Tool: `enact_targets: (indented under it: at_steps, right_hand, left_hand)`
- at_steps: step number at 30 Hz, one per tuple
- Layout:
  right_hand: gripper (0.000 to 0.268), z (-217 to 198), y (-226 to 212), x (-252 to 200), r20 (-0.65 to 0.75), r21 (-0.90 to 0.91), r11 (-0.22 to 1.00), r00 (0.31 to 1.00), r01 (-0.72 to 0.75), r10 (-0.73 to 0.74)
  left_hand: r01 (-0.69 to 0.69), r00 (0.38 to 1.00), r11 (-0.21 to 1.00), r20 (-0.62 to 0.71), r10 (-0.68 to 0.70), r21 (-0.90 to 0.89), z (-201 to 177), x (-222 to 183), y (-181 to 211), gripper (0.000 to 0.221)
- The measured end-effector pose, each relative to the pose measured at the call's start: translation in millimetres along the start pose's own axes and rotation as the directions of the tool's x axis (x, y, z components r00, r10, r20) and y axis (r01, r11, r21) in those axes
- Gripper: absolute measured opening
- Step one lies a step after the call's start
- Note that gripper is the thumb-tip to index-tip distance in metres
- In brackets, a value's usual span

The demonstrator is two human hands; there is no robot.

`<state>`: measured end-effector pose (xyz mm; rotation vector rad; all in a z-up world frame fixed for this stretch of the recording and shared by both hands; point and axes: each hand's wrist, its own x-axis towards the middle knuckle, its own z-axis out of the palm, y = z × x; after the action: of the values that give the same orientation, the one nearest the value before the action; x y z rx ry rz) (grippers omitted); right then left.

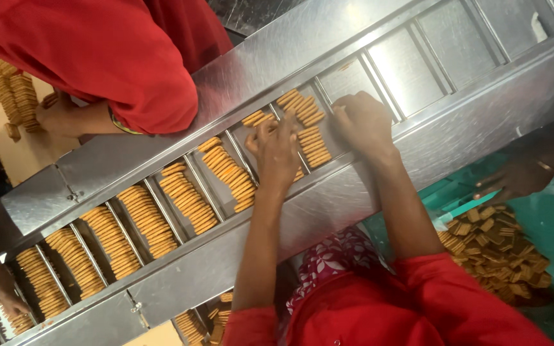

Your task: The person sorts biscuits on a conveyor belt by hand, aligning them into rows and placing some into crates.

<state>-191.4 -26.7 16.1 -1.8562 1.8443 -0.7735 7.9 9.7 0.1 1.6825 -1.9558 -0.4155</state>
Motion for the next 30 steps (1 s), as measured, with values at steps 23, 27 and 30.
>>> enact_targets:
  at_steps: [23,27,30]
  right_hand:
    - [0.029,-36,10,-31,0.247,0.668,0.708,0.966,-0.229,0.079]
    - [0.020,-33,19,-76,0.190,0.444,0.888,0.956,0.120,-0.224]
    - [0.016,-26,10,-91,0.171,0.212,0.927,0.922,0.310,-0.348]
  left_hand:
    - [-0.015,0.994,1.000,-0.106,0.013,-0.016,-44,-126,8,0.037]
    - [0.029,0.983,1.000,-0.182,-0.029,-0.004,-61,-198,-13,0.029]
    - [0.098,0.974,0.995,-0.205,-0.098,-0.008,-75,-242,-21,0.028]
